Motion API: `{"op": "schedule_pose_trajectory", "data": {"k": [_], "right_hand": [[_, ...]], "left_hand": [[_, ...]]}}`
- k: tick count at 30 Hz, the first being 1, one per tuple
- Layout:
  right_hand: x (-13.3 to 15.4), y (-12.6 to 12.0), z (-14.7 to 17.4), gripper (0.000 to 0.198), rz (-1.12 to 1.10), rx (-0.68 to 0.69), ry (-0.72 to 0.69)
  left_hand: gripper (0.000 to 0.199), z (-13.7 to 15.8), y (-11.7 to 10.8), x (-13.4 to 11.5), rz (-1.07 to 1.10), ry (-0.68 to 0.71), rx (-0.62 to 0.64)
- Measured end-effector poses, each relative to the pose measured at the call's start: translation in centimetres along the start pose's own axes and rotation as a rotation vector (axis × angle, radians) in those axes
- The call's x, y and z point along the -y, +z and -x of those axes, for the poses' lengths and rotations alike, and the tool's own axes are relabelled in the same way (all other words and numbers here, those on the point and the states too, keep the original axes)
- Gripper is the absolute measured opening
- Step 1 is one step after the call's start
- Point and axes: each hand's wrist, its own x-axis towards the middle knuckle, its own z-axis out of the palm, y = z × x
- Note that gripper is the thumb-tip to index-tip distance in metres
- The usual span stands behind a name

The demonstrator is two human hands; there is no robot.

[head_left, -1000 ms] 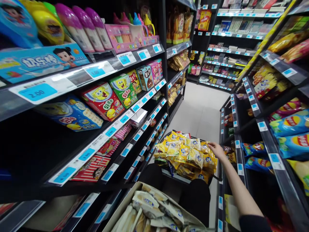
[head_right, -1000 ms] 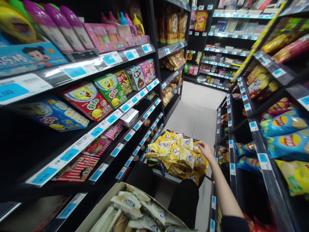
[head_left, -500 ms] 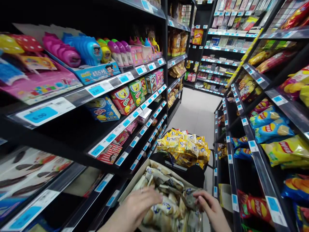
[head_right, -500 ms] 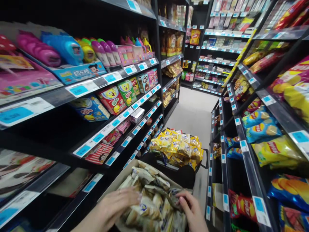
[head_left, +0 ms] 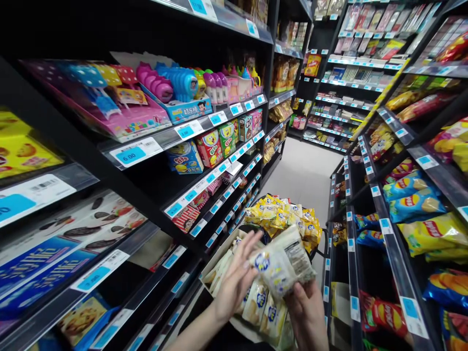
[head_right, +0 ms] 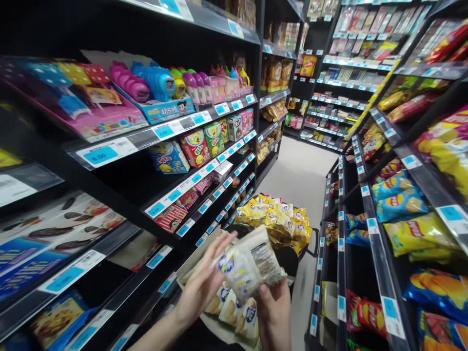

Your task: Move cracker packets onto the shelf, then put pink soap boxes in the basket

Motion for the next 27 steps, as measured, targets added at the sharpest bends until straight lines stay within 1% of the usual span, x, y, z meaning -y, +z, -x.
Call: {"op": "schedule_pose_trajectory", "data": {"k": [1, 2, 3, 4, 5, 7, 8, 9, 10, 11, 12, 13, 14, 15, 16, 17, 18, 20, 22, 23, 25, 27], "right_hand": [[-0.6, 0.1, 0.0, 0.064, 0.005, -0.031, -0.033], [-1.1, 0.2, 0.0, 0.063, 0.017, -0.029, -0.036], [-1.7, 0.2, 0.1, 0.059, 0.042, 0.001, -0.016], [-2.2, 0.1, 0.2, 0.056, 0.081, 0.057, 0.016], [-2.5, -0.3, 0.3, 0.055, 0.126, 0.123, 0.047], [-2.4, -1.6, 0.3, 0.062, 0.196, 0.226, 0.074], [-2.0, -2.5, 0.2, 0.068, 0.219, 0.228, 0.063], [-1.3, -3.5, 0.0, 0.072, 0.248, 0.193, 0.035], [-0.4, -4.5, -0.2, 0.074, 0.294, 0.127, -0.013], [0.7, -5.3, -0.4, 0.073, 0.361, 0.053, -0.071], [1.7, -5.9, -0.5, 0.071, 0.442, 0.003, -0.119], [2.7, -6.2, -0.6, 0.072, 0.518, -0.011, -0.145], [3.5, -6.3, -0.6, 0.077, 0.571, 0.015, -0.140], [4.1, -6.1, -0.5, 0.081, 0.593, 0.065, -0.107], [4.4, -5.7, -0.3, 0.081, 0.592, 0.116, -0.063], [4.5, -5.2, -0.2, 0.077, 0.587, 0.148, -0.033], [4.4, -4.8, -0.1, 0.070, 0.594, 0.153, -0.033], [3.9, -4.2, -0.1, 0.057, 0.676, 0.097, -0.125], [3.6, -4.1, -0.3, 0.048, 0.837, 0.054, -0.291], [3.7, -4.3, -0.5, 0.045, 0.930, 0.070, -0.382], [4.1, -4.5, -0.8, 0.042, 1.091, 0.163, -0.559], [4.7, -4.5, -0.9, 0.044, 1.182, 0.265, -0.696]], "left_hand": [[0.066, 0.3, 0.2, 1.1, 0.066, -0.083, 0.060], [0.075, 0.6, 0.3, 2.2, 0.093, -0.146, 0.114], [0.081, 0.8, 0.4, 3.0, 0.092, -0.183, 0.133], [0.082, 1.0, 0.5, 3.7, 0.074, -0.201, 0.118], [0.078, 1.0, 0.5, 4.0, 0.054, -0.207, 0.076], [0.059, 0.7, 0.4, 3.4, 0.019, -0.195, -0.015], [0.048, 0.4, 0.2, 2.7, -0.015, -0.203, -0.018], [0.041, 0.2, -0.1, 1.7, -0.062, -0.228, -0.001], [0.036, 0.0, -0.5, 0.7, -0.118, -0.273, 0.029], [0.037, -0.1, -0.8, -0.3, -0.178, -0.331, 0.068], [0.043, -0.2, -1.1, -1.2, -0.229, -0.393, 0.111], [0.052, -0.2, -1.3, -1.8, -0.256, -0.451, 0.149], [0.061, -0.2, -1.5, -2.0, -0.252, -0.494, 0.183], [0.068, -0.1, -1.6, -2.0, -0.219, -0.510, 0.205], [0.071, -0.1, -1.6, -1.7, -0.168, -0.491, 0.203], [0.074, -0.1, -1.5, -1.2, -0.106, -0.441, 0.172], [0.077, -0.1, -1.4, -0.7, -0.044, -0.370, 0.126], [0.080, -0.2, -1.2, 0.4, 0.026, -0.224, 0.028], [0.073, -0.3, -1.3, 0.9, -0.029, -0.156, -0.019], [0.067, -0.3, -1.4, 0.9, -0.085, -0.155, -0.024], [0.055, -0.5, -1.7, 0.6, -0.192, -0.176, -0.036], [0.051, -0.8, -2.0, 0.1, -0.257, -0.173, -0.055]]}}
